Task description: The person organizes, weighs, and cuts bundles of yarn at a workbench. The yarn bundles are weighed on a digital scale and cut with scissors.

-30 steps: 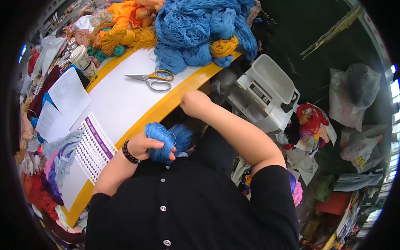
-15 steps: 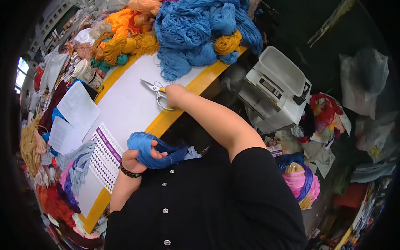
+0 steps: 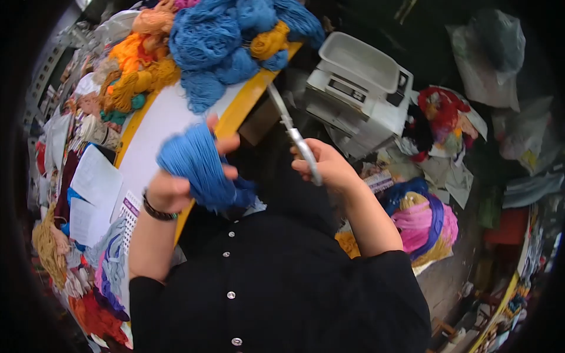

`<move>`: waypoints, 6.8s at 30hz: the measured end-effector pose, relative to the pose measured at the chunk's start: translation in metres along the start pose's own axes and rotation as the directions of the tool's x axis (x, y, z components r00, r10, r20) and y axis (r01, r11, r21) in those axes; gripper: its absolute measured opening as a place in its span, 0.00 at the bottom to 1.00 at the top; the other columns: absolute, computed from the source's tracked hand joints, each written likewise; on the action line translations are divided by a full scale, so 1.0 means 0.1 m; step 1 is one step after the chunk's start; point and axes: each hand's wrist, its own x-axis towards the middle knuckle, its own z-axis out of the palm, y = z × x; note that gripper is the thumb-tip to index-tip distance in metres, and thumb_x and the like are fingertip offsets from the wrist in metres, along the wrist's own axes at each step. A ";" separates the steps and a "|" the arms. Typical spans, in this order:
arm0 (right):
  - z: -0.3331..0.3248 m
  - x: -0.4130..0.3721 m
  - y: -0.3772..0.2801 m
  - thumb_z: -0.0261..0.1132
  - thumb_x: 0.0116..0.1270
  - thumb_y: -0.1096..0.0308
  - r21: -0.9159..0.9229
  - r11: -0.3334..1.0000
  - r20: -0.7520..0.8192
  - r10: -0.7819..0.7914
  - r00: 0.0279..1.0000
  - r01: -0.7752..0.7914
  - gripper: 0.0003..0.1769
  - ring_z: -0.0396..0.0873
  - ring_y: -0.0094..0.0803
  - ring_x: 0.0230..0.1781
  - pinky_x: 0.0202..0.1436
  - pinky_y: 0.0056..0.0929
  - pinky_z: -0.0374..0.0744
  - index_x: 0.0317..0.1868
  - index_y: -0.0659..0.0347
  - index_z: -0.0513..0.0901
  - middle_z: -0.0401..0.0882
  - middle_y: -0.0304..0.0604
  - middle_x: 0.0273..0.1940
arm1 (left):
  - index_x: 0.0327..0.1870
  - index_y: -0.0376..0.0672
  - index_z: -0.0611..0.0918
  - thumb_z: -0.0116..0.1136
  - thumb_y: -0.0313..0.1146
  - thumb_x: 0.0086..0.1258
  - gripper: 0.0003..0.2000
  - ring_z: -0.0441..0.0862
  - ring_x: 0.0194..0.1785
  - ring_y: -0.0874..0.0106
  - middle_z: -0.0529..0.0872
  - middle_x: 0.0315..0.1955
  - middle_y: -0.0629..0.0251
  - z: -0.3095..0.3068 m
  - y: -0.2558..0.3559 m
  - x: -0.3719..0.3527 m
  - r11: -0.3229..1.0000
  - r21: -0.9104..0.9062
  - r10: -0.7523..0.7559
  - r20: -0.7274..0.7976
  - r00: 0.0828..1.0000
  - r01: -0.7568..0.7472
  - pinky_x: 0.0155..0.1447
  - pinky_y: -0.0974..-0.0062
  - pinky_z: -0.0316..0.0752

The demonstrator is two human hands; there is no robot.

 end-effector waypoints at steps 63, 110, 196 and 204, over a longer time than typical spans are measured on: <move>-0.75 -1.10 1.87 0.58 0.63 0.31 0.441 0.852 -0.225 0.408 0.885 -0.281 0.32 0.68 0.23 0.14 0.17 0.22 0.64 0.32 0.57 0.73 0.69 0.33 0.19 | 0.67 0.34 0.67 0.48 0.30 0.73 0.22 0.67 0.23 0.81 0.67 0.23 0.73 -1.56 -0.42 -1.49 0.800 -0.382 0.234 -0.511 0.827 -0.462 0.35 0.82 0.66; 1.04 0.72 0.66 0.59 0.65 0.35 -0.656 0.748 0.563 0.571 0.597 -0.097 0.32 0.69 0.19 0.20 0.25 0.19 0.72 0.39 0.61 0.79 0.71 0.33 0.22 | 0.67 0.32 0.66 0.46 0.31 0.72 0.24 0.68 0.23 0.81 0.70 0.23 0.74 -1.41 -0.43 -2.67 0.431 -0.209 0.467 -0.781 0.416 -0.878 0.37 0.78 0.68; 0.39 0.47 0.56 0.48 0.68 0.31 -0.164 0.984 0.842 0.105 0.529 0.066 0.45 0.68 0.25 0.42 0.53 0.24 0.69 0.63 0.67 0.66 0.70 0.36 0.40 | 0.36 0.28 0.83 0.56 0.26 0.61 0.09 0.75 0.16 0.79 0.81 0.18 0.63 -0.60 0.68 0.07 0.596 0.231 -0.570 -0.553 0.608 0.769 0.21 0.84 0.71; 0.83 0.80 0.38 0.46 0.72 0.36 -0.096 0.995 0.818 0.070 0.571 0.016 0.38 0.70 0.25 0.34 0.44 0.24 0.72 0.54 0.68 0.73 0.72 0.35 0.33 | 0.35 0.31 0.83 0.56 0.24 0.57 0.08 0.75 0.17 0.79 0.80 0.18 0.66 -0.29 0.51 0.01 0.260 0.495 -0.548 -0.632 0.548 0.829 0.26 0.83 0.71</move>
